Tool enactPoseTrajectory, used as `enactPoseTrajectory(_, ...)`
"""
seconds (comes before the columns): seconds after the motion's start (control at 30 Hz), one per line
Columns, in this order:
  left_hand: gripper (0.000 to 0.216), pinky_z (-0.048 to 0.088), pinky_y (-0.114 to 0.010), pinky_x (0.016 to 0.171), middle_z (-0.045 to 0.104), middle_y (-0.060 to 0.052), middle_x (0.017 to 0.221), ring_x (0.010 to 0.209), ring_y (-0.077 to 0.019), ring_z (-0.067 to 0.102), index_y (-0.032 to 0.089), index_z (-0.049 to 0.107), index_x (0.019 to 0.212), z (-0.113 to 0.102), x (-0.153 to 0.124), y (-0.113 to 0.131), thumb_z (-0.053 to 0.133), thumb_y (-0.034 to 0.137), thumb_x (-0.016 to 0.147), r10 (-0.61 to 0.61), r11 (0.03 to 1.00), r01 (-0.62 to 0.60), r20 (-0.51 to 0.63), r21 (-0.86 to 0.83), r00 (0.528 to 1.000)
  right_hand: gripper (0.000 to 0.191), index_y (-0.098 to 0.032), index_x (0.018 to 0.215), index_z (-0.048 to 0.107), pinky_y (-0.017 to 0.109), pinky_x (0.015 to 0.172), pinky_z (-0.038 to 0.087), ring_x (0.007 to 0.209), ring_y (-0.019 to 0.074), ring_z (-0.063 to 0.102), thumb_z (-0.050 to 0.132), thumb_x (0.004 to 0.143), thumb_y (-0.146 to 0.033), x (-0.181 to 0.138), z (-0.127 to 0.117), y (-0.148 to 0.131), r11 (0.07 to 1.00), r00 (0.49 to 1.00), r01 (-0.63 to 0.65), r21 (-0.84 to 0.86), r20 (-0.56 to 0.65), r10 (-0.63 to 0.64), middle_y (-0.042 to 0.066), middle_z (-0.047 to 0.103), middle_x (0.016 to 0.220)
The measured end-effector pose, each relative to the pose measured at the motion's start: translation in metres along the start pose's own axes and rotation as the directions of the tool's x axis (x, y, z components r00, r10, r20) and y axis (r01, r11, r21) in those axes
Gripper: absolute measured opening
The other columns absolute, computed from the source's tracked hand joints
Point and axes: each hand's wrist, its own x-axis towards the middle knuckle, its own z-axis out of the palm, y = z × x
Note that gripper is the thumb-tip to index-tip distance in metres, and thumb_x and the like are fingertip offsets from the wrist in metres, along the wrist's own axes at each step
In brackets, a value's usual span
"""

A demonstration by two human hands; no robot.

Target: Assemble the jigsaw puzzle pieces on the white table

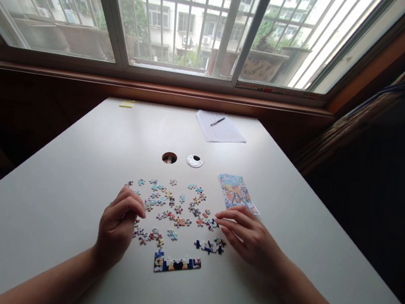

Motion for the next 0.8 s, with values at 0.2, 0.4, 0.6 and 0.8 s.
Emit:
enactPoseTrajectory(0.2, 0.027, 0.041, -0.036, 0.074, 0.056, -0.002, 0.08, 0.082, -0.0197, 0.052, 0.022, 0.058, 0.075, 0.003, 0.006, -0.001, 0.043, 0.001, 0.084, -0.008, 0.995, 0.002, 0.062, 0.096, 0.998, 0.027, -0.02, 0.116, 0.066, 0.042, 0.089, 0.055, 0.102, 0.0228, 0.061, 0.059, 0.092, -0.011, 0.002, -0.002, 0.0, 1.0, 1.0, 0.008, 0.001, -0.016, -0.008, 0.008, 0.07, 0.113)
enactPoseTrajectory(0.4, 0.026, 0.042, -0.045, 0.093, 0.061, -0.005, 0.107, 0.105, -0.0257, 0.05, 0.025, 0.067, 0.1, 0.011, 0.016, -0.001, 0.051, 0.008, 0.087, -0.07, 0.909, -0.077, 0.333, 0.409, 0.94, 0.028, -0.02, 0.116, 0.066, 0.043, 0.088, 0.054, 0.101, 0.0227, 0.061, 0.059, 0.092, -0.009, 0.002, -0.003, 0.0, 1.0, 1.0, 0.018, 0.008, -0.024, -0.018, 0.008, 0.07, 0.113)
enactPoseTrajectory(0.6, 0.028, 0.047, -0.046, 0.088, 0.061, -0.007, 0.112, 0.105, -0.0283, 0.047, 0.029, 0.068, 0.116, -0.002, 0.035, 0.009, 0.059, 0.019, 0.091, -0.018, 0.808, -0.263, 0.468, 0.527, 0.883, 0.027, -0.022, 0.115, 0.066, 0.044, 0.088, 0.055, 0.101, 0.0231, 0.061, 0.059, 0.092, -0.01, 0.002, -0.002, -0.001, 1.0, 1.0, 0.01, 0.022, -0.02, -0.01, 0.008, 0.071, 0.112)
enactPoseTrajectory(0.8, 0.026, 0.048, -0.047, 0.086, 0.061, -0.007, 0.113, 0.106, -0.0304, 0.047, 0.03, 0.069, 0.116, 0.007, 0.046, -0.005, 0.063, 0.028, 0.091, -0.055, 0.76, -0.347, 0.586, 0.55, 0.809, 0.02, -0.022, 0.109, 0.068, 0.042, 0.084, 0.056, 0.097, 0.0227, 0.063, 0.061, 0.092, -0.014, 0.003, -0.002, -0.005, 1.0, 0.999, 0.027, 0.012, -0.017, -0.027, 0.008, 0.072, 0.105)
